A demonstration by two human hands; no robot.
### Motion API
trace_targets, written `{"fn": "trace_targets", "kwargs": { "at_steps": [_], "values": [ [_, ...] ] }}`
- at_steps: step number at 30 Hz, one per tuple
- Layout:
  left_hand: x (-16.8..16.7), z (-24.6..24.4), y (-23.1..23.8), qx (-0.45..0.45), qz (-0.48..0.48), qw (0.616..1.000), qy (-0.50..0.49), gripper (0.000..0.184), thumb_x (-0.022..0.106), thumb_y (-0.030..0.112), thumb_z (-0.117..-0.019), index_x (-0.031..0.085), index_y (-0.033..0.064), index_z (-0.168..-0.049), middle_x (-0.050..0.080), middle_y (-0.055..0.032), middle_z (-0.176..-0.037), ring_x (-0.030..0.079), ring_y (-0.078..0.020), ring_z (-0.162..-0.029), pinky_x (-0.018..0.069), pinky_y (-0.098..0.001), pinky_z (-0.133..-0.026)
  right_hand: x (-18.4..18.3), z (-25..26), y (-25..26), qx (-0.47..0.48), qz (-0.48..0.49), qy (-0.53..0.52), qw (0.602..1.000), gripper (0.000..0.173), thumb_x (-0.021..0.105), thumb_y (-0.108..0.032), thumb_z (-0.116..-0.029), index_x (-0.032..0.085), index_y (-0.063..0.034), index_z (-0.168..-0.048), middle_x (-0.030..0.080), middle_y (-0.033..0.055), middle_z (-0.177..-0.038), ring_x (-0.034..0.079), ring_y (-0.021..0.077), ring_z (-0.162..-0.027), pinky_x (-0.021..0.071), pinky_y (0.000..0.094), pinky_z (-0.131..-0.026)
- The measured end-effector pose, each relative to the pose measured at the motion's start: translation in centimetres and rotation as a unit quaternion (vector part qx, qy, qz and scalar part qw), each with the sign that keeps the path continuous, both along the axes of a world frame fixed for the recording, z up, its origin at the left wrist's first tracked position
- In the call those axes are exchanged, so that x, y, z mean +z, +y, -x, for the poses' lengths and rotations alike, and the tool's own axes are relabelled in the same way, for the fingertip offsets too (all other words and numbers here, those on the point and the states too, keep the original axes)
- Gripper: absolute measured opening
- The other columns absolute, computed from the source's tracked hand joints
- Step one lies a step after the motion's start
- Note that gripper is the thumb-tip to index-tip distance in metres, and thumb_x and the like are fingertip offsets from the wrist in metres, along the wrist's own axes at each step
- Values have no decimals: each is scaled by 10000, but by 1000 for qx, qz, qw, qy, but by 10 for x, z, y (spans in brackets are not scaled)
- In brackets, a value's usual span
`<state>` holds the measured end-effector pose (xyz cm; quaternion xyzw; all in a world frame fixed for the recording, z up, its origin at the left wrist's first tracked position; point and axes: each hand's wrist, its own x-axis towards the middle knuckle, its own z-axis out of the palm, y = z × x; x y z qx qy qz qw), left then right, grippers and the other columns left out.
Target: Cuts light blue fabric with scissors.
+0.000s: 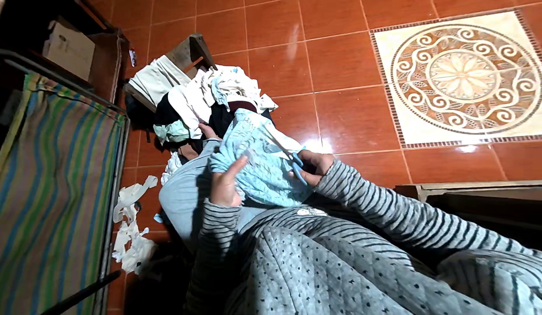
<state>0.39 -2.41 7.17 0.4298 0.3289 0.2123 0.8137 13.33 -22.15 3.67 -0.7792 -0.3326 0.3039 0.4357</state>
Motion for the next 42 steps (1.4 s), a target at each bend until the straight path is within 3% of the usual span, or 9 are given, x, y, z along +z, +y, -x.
{"fn": "trace_targets", "kwargs": {
  "at_steps": [2,4,7,14,26,31,35,39,42],
  "values": [
    [-10,2,14,1,85,993,-79,259,400,173,-1037,633,140,-1146,752,-45,-968,739,-148,-885,631,-356,-782,-10,-3,-2,-45,-48,9,998,389,686,-372,-917,651,-9,-1052,662,20,-796,596,39,-671,517,270,-645],
    [-28,2,16,4,128,991,-43,308,332,269,-1093,587,138,-1204,719,-64,-1022,715,-181,-941,613,-396,-824,-14,-6,-2,-69,-68,15,995,380,685,-364,-917,628,-21,-1072,655,-5,-790,591,14,-656,516,235,-630],
    [-44,0,-1,-33,178,981,65,311,341,236,-1094,547,67,-1254,696,-122,-1044,700,-231,-958,602,-438,-836,-14,-8,-2,-78,-77,18,994,383,692,-350,-916,622,-13,-1085,660,-5,-805,597,10,-665,518,222,-637],
    [-50,2,-5,-37,166,980,103,285,432,190,-1076,544,54,-1300,693,-134,-1100,696,-224,-1002,593,-428,-867,-11,-8,2,-43,-7,36,998,414,697,-349,-914,633,5,-1117,679,63,-875,628,80,-722,539,295,-697],
    [-60,7,-11,37,164,978,124,262,343,155,-1031,563,54,-1131,683,-122,-939,696,-223,-853,592,-420,-732,-12,-14,8,-45,60,33,997,405,728,-283,-914,625,28,-1151,677,123,-902,640,165,-774,534,386,-758],
    [-65,13,-9,-20,139,986,88,362,334,252,-1118,492,47,-1371,669,-133,-1171,676,-213,-1064,577,-422,-910,-9,-21,31,-90,46,-5,995,397,774,-89,-867,584,86,-1168,689,202,-969,669,270,-790,555,473,-754],
    [-70,22,-11,-31,127,990,60,303,484,99,-1020,479,14,-1311,699,-113,-1056,708,-181,-953,607,-386,-847,-13,-22,66,-71,20,-51,996,518,813,-31,-777,585,68,-1232,680,256,-1071,691,369,-870,561,574,-806],
    [-65,27,-14,-47,126,990,43,356,571,22,-902,494,13,-1250,725,-99,-961,730,-177,-870,626,-376,-796,-30,-33,97,16,39,-118,992,404,793,-56,-807,633,24,-1169,716,234,-931,709,425,-855,540,654,-784],
    [-58,27,-17,-80,119,988,63,332,587,26,-911,506,25,-1233,731,-66,-939,729,-144,-858,625,-350,-793,-11,-51,118,-8,33,-148,988,369,755,-94,-850,643,30,-1179,707,257,-988,695,464,-888,521,685,-799]
  ]
}}
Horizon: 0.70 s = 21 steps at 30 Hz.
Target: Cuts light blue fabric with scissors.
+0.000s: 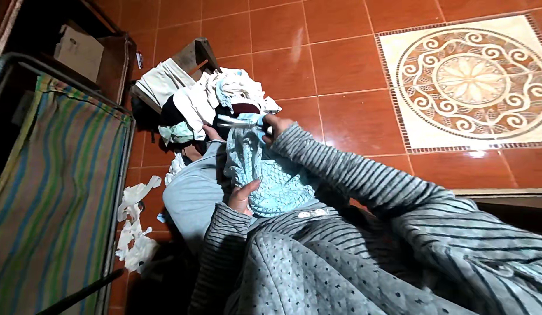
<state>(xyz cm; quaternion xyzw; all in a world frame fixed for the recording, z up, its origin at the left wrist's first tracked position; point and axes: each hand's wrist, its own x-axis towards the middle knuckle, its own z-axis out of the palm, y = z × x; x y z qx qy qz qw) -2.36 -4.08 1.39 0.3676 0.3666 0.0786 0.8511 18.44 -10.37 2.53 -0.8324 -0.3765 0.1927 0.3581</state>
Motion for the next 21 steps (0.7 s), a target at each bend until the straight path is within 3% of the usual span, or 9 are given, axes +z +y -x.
{"fn": "trace_targets", "kwargs": {
  "at_steps": [2,5,8,12,16,19,21],
  "values": [
    [6,-1,-2,-26,-13,1000,6,343,609,-8,-892,516,35,-1219,729,-35,-936,722,-112,-862,618,-319,-807,15,-13,10,-33,-53,-8,998,393,734,-93,-862,620,59,-1207,708,256,-1026,703,434,-898,538,636,-819],
    [15,-3,-3,-38,-20,999,3,347,626,-55,-863,537,28,-1188,736,-42,-923,729,-119,-853,622,-319,-801,35,-28,18,-56,-53,35,996,443,721,-80,-880,569,53,-1274,703,254,-1078,704,406,-964,538,585,-882],
    [18,-9,0,-11,-21,1000,-7,288,540,18,-988,503,-15,-1273,721,-105,-999,723,-174,-912,616,-371,-849,24,-31,8,-40,-52,70,995,466,750,-92,-874,547,70,-1262,688,256,-1070,695,389,-962,538,575,-888],
    [19,-14,5,36,-2,999,2,265,427,124,-1078,544,-18,-1269,714,-149,-1057,716,-222,-968,609,-417,-873,-22,-11,-31,-6,-171,123,978,416,749,-161,-831,574,35,-1153,707,140,-934,707,218,-803,596,444,-746],
    [23,-14,3,24,13,1000,5,341,356,222,-1108,548,21,-1305,708,-147,-1110,706,-228,-1023,600,-434,-893,-34,13,-84,11,-174,81,981,443,753,-273,-820,645,-18,-1166,738,60,-933,682,114,-689,588,336,-610],
    [27,-16,0,23,-6,1000,9,364,344,241,-1116,541,14,-1322,700,-152,-1133,698,-231,-1047,591,-439,-914,-11,29,-116,24,-104,55,993,509,746,-337,-808,665,13,-1170,733,108,-953,683,168,-739,581,373,-666],
    [37,-18,-4,38,-21,999,11,292,392,162,-1102,537,7,-1302,711,-142,-1088,714,-218,-1000,605,-419,-888,-1,35,-134,45,-80,25,995,551,705,-385,-818,670,51,-1154,727,153,-970,676,220,-772,570,413,-694]
  ]
}}
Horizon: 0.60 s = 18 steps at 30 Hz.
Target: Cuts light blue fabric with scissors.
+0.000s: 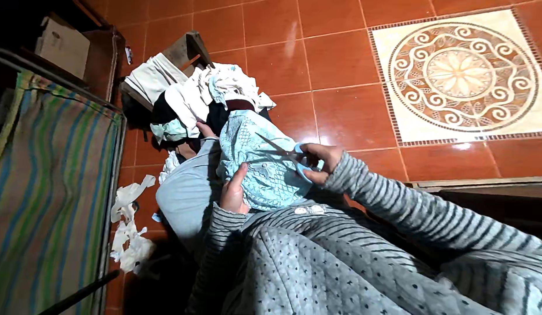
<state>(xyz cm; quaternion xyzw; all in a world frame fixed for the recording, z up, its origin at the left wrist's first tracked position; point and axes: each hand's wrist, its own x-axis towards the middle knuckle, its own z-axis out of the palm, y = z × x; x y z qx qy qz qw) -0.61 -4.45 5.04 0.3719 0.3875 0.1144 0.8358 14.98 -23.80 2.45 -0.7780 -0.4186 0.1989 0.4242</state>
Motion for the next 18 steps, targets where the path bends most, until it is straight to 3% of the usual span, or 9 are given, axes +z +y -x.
{"fn": "trace_targets", "kwargs": {
  "at_steps": [3,7,13,18],
  "values": [
    [6,2,-4,10,-43,999,-23,285,522,-43,-974,502,-18,-1257,713,-115,-1002,723,-190,-916,620,-387,-846,8,7,-17,16,16,-70,997,569,690,-424,-827,688,74,-1101,721,194,-952,675,310,-782,558,489,-701],
    [6,1,-8,15,-108,993,-42,415,616,-139,-856,510,-40,-1245,715,-104,-1003,719,-172,-923,617,-369,-865,14,13,-20,26,28,-117,992,507,688,-420,-835,704,55,-1012,715,202,-881,685,364,-757,553,550,-690],
    [2,1,-11,23,-141,988,-60,527,671,-148,-808,489,-62,-1295,699,-132,-1069,705,-181,-986,606,-369,-905,13,21,-8,10,27,-150,988,464,675,-429,-840,715,9,-985,712,156,-818,681,332,-709,552,538,-659],
    [6,1,-13,28,-156,987,-40,519,681,-155,-812,500,-70,-1290,701,-129,-1075,705,-165,-984,604,-343,-902,16,20,-6,13,54,-132,990,421,703,-367,-838,703,28,-985,708,184,-840,691,371,-751,549,570,-688]
  ]
}}
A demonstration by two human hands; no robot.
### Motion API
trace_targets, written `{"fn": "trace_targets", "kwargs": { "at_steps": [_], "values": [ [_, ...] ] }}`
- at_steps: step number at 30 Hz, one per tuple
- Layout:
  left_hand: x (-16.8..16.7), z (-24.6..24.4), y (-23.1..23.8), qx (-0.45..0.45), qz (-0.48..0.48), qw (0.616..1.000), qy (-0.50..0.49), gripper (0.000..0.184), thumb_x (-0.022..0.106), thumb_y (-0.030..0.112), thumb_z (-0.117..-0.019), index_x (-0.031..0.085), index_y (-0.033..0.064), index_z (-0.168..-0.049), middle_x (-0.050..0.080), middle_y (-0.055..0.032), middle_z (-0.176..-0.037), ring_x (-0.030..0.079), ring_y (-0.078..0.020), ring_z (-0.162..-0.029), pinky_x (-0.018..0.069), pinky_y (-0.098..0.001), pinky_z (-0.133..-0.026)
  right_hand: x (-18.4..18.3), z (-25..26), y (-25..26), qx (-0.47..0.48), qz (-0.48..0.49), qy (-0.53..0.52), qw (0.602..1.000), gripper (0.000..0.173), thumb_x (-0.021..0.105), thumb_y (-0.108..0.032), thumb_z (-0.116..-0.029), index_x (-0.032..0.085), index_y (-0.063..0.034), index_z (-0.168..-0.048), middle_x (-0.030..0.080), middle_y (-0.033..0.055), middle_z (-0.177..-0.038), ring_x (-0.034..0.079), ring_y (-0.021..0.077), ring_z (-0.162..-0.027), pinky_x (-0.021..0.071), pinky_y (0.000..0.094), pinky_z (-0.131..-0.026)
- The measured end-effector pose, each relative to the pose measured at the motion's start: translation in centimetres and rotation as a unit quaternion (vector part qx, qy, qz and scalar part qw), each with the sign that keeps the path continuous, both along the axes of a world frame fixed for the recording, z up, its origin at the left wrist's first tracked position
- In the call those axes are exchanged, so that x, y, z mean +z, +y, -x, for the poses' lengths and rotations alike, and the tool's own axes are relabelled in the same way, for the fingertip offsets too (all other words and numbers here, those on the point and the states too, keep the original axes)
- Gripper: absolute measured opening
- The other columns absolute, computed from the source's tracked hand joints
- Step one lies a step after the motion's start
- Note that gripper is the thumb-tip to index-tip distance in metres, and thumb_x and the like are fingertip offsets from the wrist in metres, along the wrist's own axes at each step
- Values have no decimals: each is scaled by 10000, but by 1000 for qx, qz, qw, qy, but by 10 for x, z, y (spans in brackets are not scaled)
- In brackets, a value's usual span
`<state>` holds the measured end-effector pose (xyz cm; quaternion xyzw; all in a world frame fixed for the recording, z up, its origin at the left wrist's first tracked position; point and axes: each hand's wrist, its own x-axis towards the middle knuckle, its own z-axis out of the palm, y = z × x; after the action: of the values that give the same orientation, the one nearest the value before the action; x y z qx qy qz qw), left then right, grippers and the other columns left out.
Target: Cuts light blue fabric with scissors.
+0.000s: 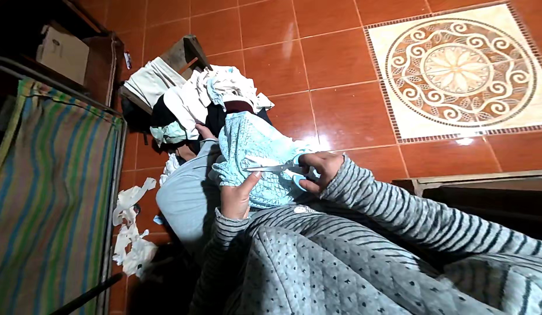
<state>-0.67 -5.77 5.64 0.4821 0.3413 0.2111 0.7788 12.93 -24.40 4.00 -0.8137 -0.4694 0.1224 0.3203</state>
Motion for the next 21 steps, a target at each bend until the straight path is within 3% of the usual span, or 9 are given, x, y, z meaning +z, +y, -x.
{"fn": "trace_targets", "kwargs": {
  "at_steps": [5,14,17,20,21],
  "values": [
    [3,-2,-2,-3,5,1000,5,509,676,-162,-811,504,-70,-1281,704,-122,-1066,705,-155,-982,604,-332,-898,2,0,0,5,23,13,1000,408,702,-338,-850,702,41,-998,706,195,-803,697,411,-756,531,631,-722],
    [5,-3,-5,6,24,1000,14,444,660,-153,-844,514,-62,-1253,708,-116,-1019,714,-163,-934,612,-342,-870,-13,3,0,7,-16,-4,1000,313,647,-281,-881,696,26,-917,660,178,-669,666,347,-578,520,542,-534],
    [6,-4,-2,-1,36,999,10,422,645,-138,-866,519,-54,-1260,716,-130,-1024,720,-187,-935,614,-364,-872,-9,1,0,-22,0,93,995,352,674,-300,-893,692,35,-1001,678,174,-740,657,311,-622,528,530,-588],
    [9,-5,2,3,55,998,9,390,609,-110,-914,517,-39,-1287,720,-138,-1044,725,-202,-941,617,-381,-868,-12,-8,3,-67,-53,147,985,505,762,-380,-838,652,30,-1111,691,122,-856,638,190,-674,544,403,-629],
    [10,-4,4,5,61,998,8,372,585,-95,-931,517,-30,-1292,716,-133,-1047,722,-198,-941,617,-383,-865,-13,-12,5,-73,-66,155,983,539,795,-353,-814,631,28,-1158,701,132,-936,651,194,-722,553,400,-662]
  ]
}}
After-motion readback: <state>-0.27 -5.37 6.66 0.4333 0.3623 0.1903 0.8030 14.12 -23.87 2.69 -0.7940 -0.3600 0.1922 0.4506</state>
